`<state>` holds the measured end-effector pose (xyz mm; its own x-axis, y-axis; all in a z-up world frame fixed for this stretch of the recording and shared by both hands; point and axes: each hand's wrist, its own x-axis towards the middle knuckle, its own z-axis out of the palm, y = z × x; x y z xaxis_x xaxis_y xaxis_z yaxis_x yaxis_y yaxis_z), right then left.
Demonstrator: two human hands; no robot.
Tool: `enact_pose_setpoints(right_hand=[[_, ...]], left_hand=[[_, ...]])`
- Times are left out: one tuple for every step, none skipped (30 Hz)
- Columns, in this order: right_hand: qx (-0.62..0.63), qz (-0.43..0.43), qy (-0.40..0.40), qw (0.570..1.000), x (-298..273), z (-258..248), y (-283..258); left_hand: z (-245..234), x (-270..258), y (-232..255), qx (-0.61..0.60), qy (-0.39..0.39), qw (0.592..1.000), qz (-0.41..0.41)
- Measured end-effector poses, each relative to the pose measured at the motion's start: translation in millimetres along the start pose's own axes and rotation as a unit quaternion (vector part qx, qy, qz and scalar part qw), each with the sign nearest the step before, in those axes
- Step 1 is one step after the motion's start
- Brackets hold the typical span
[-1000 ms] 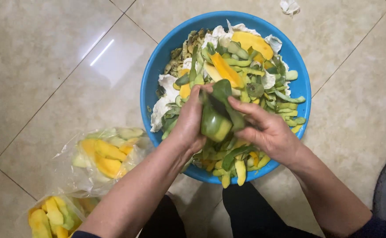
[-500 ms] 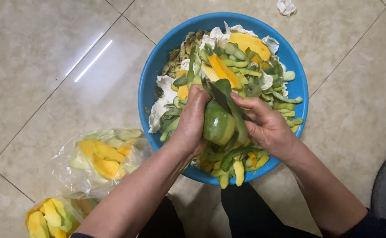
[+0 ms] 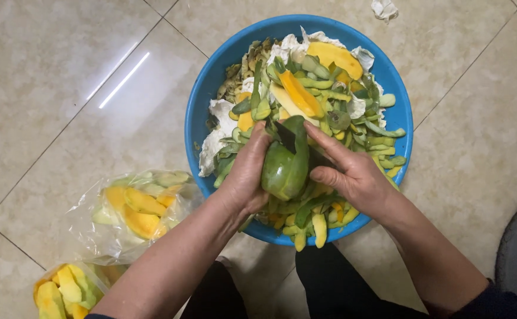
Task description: Peeling mangoes with a knife and slicing the flesh into a plastic container.
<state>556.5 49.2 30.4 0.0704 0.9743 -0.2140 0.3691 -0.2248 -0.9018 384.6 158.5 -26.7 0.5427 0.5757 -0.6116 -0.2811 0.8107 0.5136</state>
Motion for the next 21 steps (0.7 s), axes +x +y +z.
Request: enact_pose_setpoints(right_hand=[[-0.001, 0.001, 0.000, 1.000, 0.3, -0.2, -0.3], [0.013, -0.004, -0.001, 1.000, 2.3, -0.4, -0.9], [0.027, -0.008, -0.002, 1.000, 4.2, -0.4, -1.4], [0.027, -0.007, -0.002, 1.000, 4.0, 0.4, -0.1], [0.030, -0.003, 0.000, 1.000, 3.9, 1.1, 1.4], [0.031, -0.001, 0.002, 1.000, 5.3, 0.8, 2.7], [0.030, -0.002, 0.002, 1.000, 9.1, -2.1, 4.5], [0.015, -0.009, -0.020, 1.000, 12.2, -4.1, 6.5], [-0.001, -0.016, -0.041, 0.999, 15.3, -6.0, 8.6], [0.000, -0.016, -0.042, 0.999, 14.8, -5.7, 9.8], [0.038, 0.008, -0.021, 0.999, 14.4, -5.5, 10.9], [0.075, 0.032, -0.001, 0.997, 14.4, -6.3, 12.1], [0.074, 0.031, -0.001, 0.997, 14.9, -5.8, 13.1], [0.082, 0.033, -0.006, 0.996, 15.4, -5.2, 14.1], [0.089, 0.035, -0.011, 0.995, 15.9, -4.6, 15.3], [0.090, 0.036, -0.011, 0.995, 19.2, -8.4, 23.1], [0.105, 0.031, 0.002, 0.994, 22.4, -12.1, 30.9], [0.120, 0.023, 0.014, 0.992, 28.0, -15.8, 38.3], [0.121, 0.022, 0.014, 0.992, 26.5, -20.0, 38.2], [0.116, 0.020, 0.017, 0.993, 24.7, -22.0, 37.9], [0.112, 0.018, 0.020, 0.993, 22.9, -23.7, 37.4]], left_hand=[[-0.4, -2.2, -4.3, -0.001, 0.000, 1.000, -0.001], [-0.9, -3.9, -7.1, -0.002, 0.006, 1.000, -0.007], [-1.6, -5.4, -9.8, -0.003, 0.013, 1.000, -0.013], [-6.5, -3.0, -11.9, -0.004, 0.014, 1.000, -0.014], [-11.5, -0.4, -14.0, 0.018, 0.000, 1.000, -0.017], [-15.6, 3.6, -15.1, 0.040, -0.014, 0.999, -0.017], [-6.8, -6.0, -8.2, 0.039, -0.014, 0.999, -0.016], [1.3, -16.4, -1.7, 0.052, -0.015, 0.998, -0.033], [9.5, -26.7, 4.8, 0.065, -0.016, 0.996, -0.050], [7.3, -23.7, 0.5, 0.066, -0.015, 0.996, -0.050], [5.3, -20.8, -3.8, 0.043, -0.013, 0.998, -0.051], [3.9, -17.0, -8.1, 0.019, -0.012, 0.998, -0.051], [3.2, -19.1, -7.8, 0.019, -0.012, 0.998, -0.050], [2.4, -21.2, -7.2, 0.015, -0.005, 0.998, -0.055], [1.6, -23.3, -6.8, 0.011, 0.003, 0.998, -0.060], [10.3, -38.3, -6.1, 0.011, 0.004, 0.998, -0.061], [19.0, -53.4, -5.4, 0.052, -0.033, 0.993, -0.098], [27.7, -67.4, -2.9, 0.094, -0.069, 0.984, -0.132], [23.3, -60.9, -11.3, 0.095, -0.069, 0.984, -0.131], [17.4, -56.2, -19.6, 0.077, -0.075, 0.988, -0.115], [11.1, -51.8, -27.6, 0.058, -0.081, 0.990, -0.099]])
